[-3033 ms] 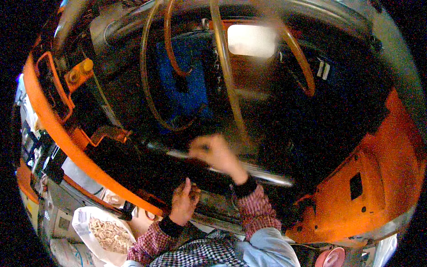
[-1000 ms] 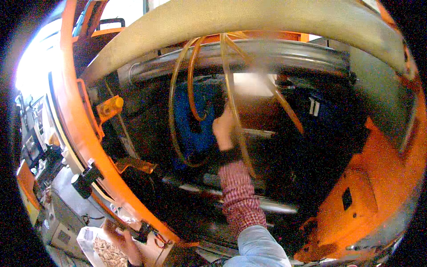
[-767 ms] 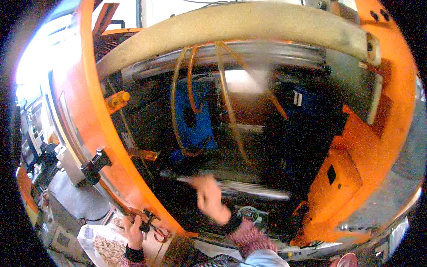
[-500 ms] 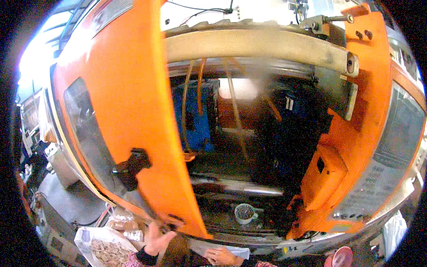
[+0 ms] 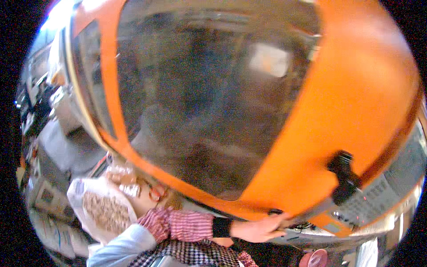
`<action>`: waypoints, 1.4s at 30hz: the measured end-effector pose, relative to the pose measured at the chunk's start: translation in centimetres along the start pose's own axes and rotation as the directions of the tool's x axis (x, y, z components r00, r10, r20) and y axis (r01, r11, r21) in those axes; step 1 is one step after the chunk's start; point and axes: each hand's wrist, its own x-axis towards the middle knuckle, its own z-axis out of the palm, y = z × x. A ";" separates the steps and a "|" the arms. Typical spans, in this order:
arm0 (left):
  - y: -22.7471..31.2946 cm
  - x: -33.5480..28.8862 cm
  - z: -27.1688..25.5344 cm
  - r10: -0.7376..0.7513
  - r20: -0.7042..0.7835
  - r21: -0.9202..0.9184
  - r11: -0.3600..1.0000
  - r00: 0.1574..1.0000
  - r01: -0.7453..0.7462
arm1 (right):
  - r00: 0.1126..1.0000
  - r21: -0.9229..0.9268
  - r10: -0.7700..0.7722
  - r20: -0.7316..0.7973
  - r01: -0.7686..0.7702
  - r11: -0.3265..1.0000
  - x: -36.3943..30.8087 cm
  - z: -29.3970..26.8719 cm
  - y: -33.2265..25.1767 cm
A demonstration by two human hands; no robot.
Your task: The person repeatedly picks small white plastic components from a bag, separates them, and inserts them into a machine. They then close the machine door and continue the cycle of picking and inserting parts.
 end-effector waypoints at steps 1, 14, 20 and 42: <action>-0.3 0.7 1.2 0.057 -0.017 0.009 0.998 0.998 -0.057 | 1.000 0.005 -0.004 0.011 0.004 1.000 0.1 0.0 0.0; -7.4 12.2 16.4 0.486 -0.120 0.336 0.841 0.866 -0.425 | 0.993 0.125 -0.058 0.106 0.045 0.991 2.7 0.9 -1.4; -5.0 10.9 11.7 0.463 -0.063 0.453 0.802 0.884 -0.388 | 0.985 0.166 -0.066 0.162 0.039 0.985 5.1 1.1 -2.1; 9.8 -43.4 3.7 -0.459 -0.614 -0.650 0.756 -0.643 0.081 | 0.944 0.152 -0.330 -0.008 0.327 0.933 23.0 13.7 -15.9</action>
